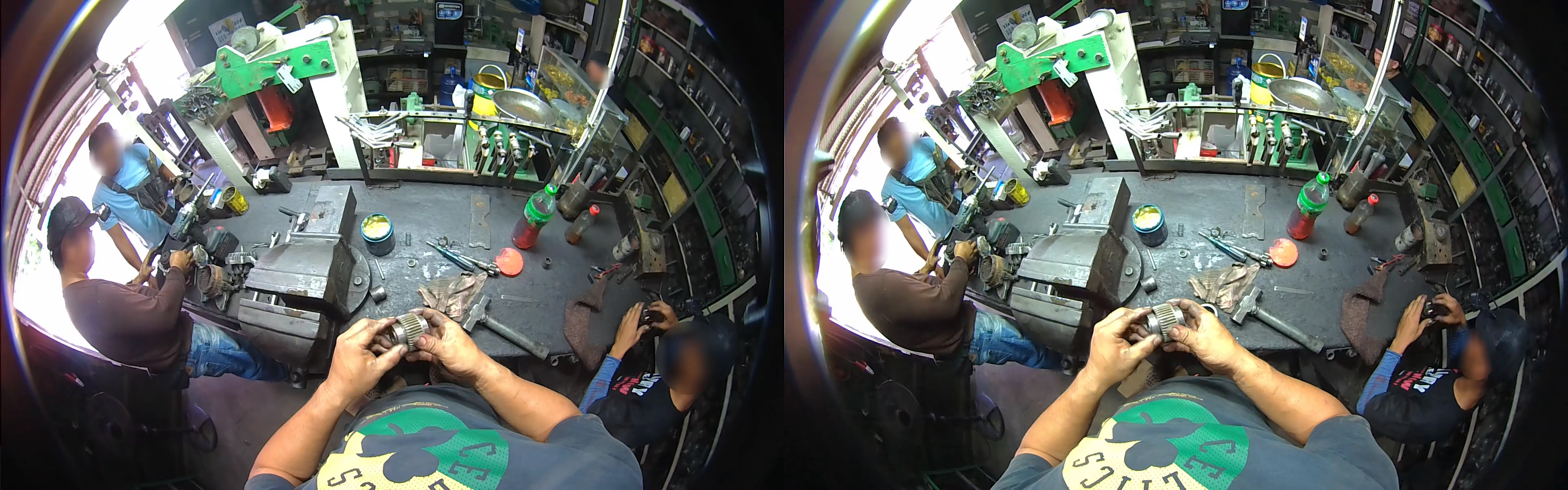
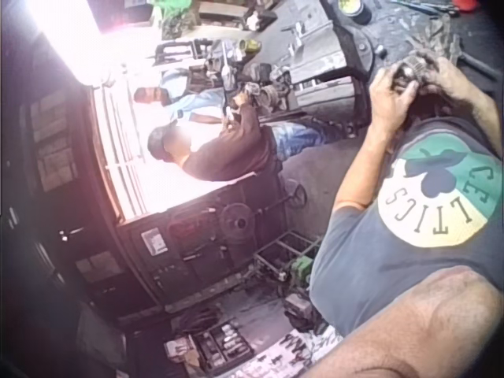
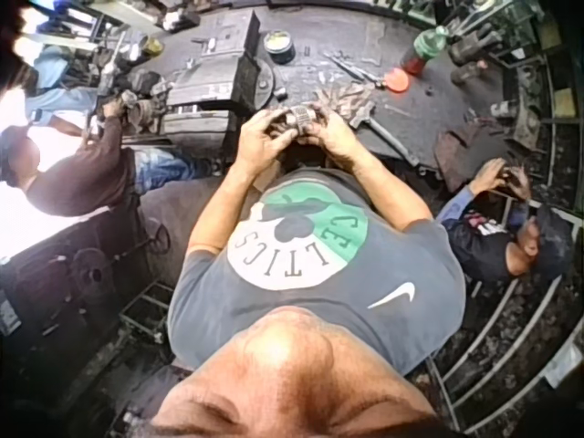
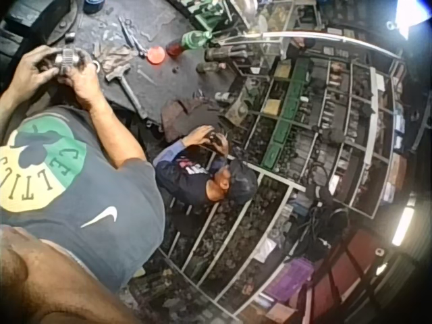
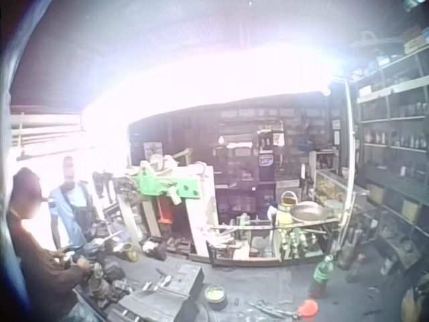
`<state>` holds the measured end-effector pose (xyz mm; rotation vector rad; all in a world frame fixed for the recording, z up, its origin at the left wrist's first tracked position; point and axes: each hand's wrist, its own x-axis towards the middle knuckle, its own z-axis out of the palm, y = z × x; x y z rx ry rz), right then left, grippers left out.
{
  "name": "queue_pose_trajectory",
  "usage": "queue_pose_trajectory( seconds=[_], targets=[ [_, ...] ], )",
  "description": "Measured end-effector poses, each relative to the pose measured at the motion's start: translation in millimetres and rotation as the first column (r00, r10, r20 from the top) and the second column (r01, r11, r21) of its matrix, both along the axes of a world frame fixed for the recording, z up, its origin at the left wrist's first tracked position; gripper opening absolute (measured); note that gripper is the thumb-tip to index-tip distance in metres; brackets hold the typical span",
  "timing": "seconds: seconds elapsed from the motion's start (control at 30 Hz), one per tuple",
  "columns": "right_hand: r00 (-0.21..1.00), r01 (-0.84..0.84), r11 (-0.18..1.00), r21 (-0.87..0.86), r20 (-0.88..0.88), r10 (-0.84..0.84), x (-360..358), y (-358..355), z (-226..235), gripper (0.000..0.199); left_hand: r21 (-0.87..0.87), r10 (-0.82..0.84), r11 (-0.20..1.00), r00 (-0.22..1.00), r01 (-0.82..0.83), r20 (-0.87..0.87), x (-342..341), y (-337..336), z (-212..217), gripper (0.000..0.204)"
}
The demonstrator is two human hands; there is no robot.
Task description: The person assembles a mechanical gear assembly on a workbench. They use a hammer to tap a bearing into place, wipe the part with a cloth, and use pliers to adjust a small component. The person also retrieves a part from a shelf and returns to the bench to continue assembly.
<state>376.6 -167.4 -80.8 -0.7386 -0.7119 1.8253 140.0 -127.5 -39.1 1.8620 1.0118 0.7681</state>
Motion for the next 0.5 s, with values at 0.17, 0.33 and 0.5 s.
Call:
queue_pose_trajectory(
  seconds=[0.17, 0.33, 0.5],
  targets=[
    [0.998, 0.061, 0.998, -0.021, -0.029, -0.062, -4.0, 3.0, 1.3, 0.074, 0.415, -0.038, 0.909, 0.999, 0.026, 0.021, 6.0, 13.5, 3.6, 0.049],
    [0.994, 0.098, 0.992, 0.077, 0.040, -0.101, -7.8, 0.5, 1.2, 0.073, -0.545, 0.157, 0.838, 0.968, -0.025, 0.196, -3.8, 11.0, -10.9, 0.063],
    [0.977, 0.126, 0.979, 0.162, 0.152, -0.151, -13.4, 0.6, 6.4, 0.074, -0.288, 0.016, 0.951, 0.913, 0.111, 0.407, 8.3, -0.5, -8.3, 0.089]
  ],
)
